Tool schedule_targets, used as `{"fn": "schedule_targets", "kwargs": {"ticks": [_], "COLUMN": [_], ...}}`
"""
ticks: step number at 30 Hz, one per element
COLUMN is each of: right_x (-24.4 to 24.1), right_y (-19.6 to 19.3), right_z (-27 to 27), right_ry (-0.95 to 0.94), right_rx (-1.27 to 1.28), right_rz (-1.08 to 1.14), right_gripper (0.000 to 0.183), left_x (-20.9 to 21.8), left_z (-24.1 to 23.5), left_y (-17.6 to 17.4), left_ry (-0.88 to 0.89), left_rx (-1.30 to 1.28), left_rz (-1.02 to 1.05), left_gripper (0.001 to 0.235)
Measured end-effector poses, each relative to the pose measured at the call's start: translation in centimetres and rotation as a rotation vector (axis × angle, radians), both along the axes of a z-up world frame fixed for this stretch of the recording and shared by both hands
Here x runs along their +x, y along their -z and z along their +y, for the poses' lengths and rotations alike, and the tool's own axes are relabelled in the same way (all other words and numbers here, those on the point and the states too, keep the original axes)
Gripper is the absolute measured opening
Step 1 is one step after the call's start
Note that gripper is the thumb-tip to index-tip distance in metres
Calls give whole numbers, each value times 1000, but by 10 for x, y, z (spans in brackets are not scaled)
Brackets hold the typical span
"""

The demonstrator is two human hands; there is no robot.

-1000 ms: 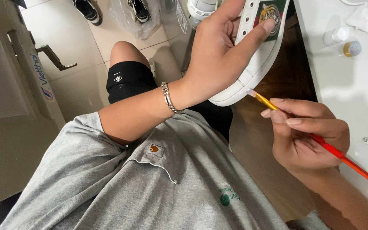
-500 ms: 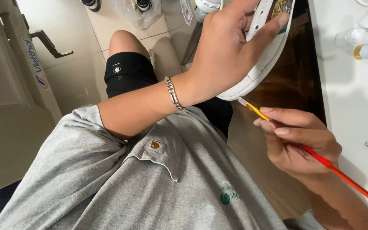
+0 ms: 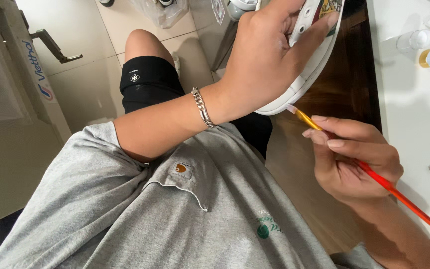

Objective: The person holds a white sneaker and uses a small brush to apply white paint to the sole and edges of the shoe. They repeatedly dip the brush into a small container of paint and carefully trace the shoe's contours.

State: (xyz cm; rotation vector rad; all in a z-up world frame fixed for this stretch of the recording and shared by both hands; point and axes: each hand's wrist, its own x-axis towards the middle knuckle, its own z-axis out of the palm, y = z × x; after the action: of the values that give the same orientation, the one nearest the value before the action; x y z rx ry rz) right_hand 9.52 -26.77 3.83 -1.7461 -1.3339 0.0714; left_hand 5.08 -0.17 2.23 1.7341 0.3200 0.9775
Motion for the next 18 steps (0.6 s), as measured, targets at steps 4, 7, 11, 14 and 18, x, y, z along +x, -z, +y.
{"fn": "schedule_targets", "kwargs": {"ticks": [4, 7, 11, 14, 18], "right_x": [1, 2, -2, 5, -2], "right_y": [1, 3, -3, 10, -8], "right_z": [0, 0, 1, -5, 7], "right_ry": [-76, -82, -4, -74, -3], "right_rx": [-5, 3, -18, 9, -23], "right_rz": [-11, -119, -28, -43, -83], "right_gripper": [19, 26, 19, 21, 22], "left_x": [1, 1, 0, -1, 0], "left_z": [0, 0, -1, -1, -1], "left_y": [3, 4, 4, 6, 6], "left_ry": [-22, -22, -20, -30, -49], "left_rx": [27, 33, 20, 26, 75], "left_rz": [-4, -5, -3, 4, -6], "left_gripper": [29, 29, 28, 24, 28]}}
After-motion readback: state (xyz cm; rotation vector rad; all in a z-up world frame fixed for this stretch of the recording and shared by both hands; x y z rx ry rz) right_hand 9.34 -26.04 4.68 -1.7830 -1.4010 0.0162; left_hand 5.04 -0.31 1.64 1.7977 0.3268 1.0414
